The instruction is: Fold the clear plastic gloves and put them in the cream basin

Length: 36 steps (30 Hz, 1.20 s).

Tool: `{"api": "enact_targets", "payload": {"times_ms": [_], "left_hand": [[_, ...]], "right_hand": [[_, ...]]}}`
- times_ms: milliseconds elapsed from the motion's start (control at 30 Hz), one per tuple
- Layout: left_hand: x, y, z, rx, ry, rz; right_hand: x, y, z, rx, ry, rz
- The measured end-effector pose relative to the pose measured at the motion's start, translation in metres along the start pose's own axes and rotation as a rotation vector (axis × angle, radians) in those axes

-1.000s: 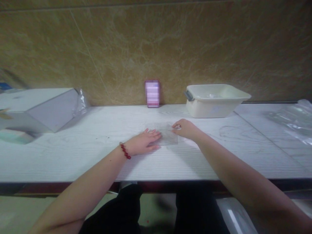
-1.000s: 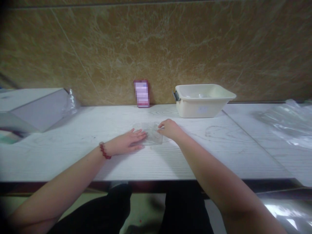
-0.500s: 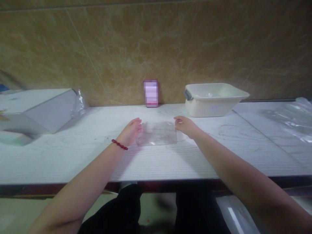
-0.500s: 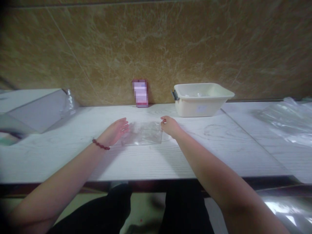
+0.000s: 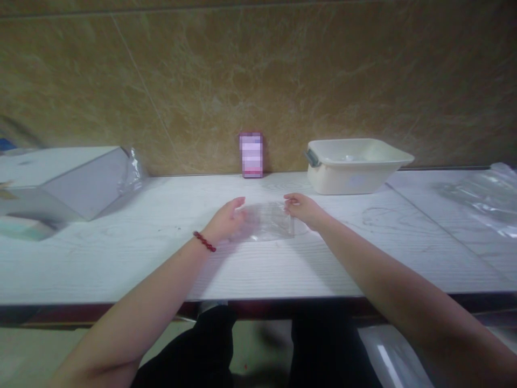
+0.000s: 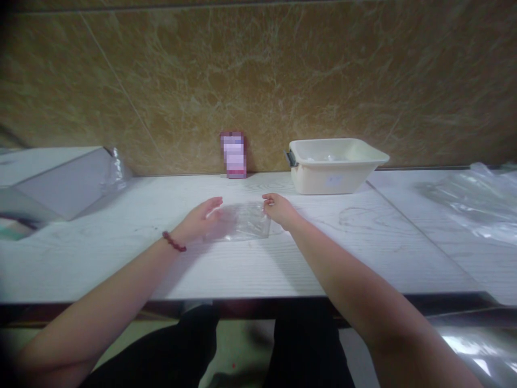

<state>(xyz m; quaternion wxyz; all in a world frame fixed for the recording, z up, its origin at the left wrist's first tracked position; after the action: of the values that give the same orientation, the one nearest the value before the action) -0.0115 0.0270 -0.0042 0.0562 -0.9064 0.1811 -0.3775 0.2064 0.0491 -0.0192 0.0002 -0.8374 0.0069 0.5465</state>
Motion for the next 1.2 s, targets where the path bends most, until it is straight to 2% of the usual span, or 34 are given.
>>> {"api": "enact_targets", "payload": {"times_ms": [67, 133, 267, 367, 500, 567, 667, 867, 1067, 1200], "left_hand": [[0.013, 0.006, 0.007, -0.149, -0.24, 0.257], [0.022, 0.012, 0.014, -0.26, -0.387, 0.389], [0.027, 0.017, 0.024, -0.349, -0.551, 0.424], [0.025, 0.018, 0.027, -0.377, -0.608, 0.44], [0.025, 0.02, 0.027, -0.388, -0.634, 0.451], [0.026, 0.02, 0.027, -0.39, -0.633, 0.457], [0.026, 0.02, 0.027, -0.388, -0.626, 0.463], [0.025, 0.02, 0.027, -0.398, -0.623, 0.462], [0.027, 0.021, 0.026, -0.397, -0.62, 0.472], [0.025, 0.022, 0.029, -0.414, -0.628, 0.461]], "right_hand": [[0.0, 0.0, 0.001, -0.009, 0.035, -0.018], [0.0, 0.0, 0.001, -0.013, 0.072, -0.039], [-0.004, 0.002, 0.0, -0.006, 0.135, -0.06], [-0.01, 0.005, -0.004, 0.009, 0.274, -0.085], [-0.019, 0.009, -0.008, 0.079, 0.527, -0.252], [-0.022, 0.012, -0.007, 0.102, 0.574, -0.337], [-0.024, 0.016, -0.002, 0.063, 0.578, -0.382], [-0.019, 0.015, 0.002, 0.037, 0.441, -0.23], [-0.011, 0.005, -0.009, 0.13, 0.146, -0.05], [-0.01, 0.005, -0.016, 0.105, -0.082, 0.117]]}}
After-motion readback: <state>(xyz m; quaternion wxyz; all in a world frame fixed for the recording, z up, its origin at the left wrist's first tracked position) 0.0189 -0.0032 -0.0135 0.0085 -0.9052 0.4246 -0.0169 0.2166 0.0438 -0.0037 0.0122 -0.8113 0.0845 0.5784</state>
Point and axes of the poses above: each hand's wrist, its own y-axis away from the middle knuckle, its own z-axis out of the palm, x = y × z, the point moved 2 cm from there along -y, towards the middle knuckle, and after that the axes turned 1 degree about x, right-handed, at the moved point
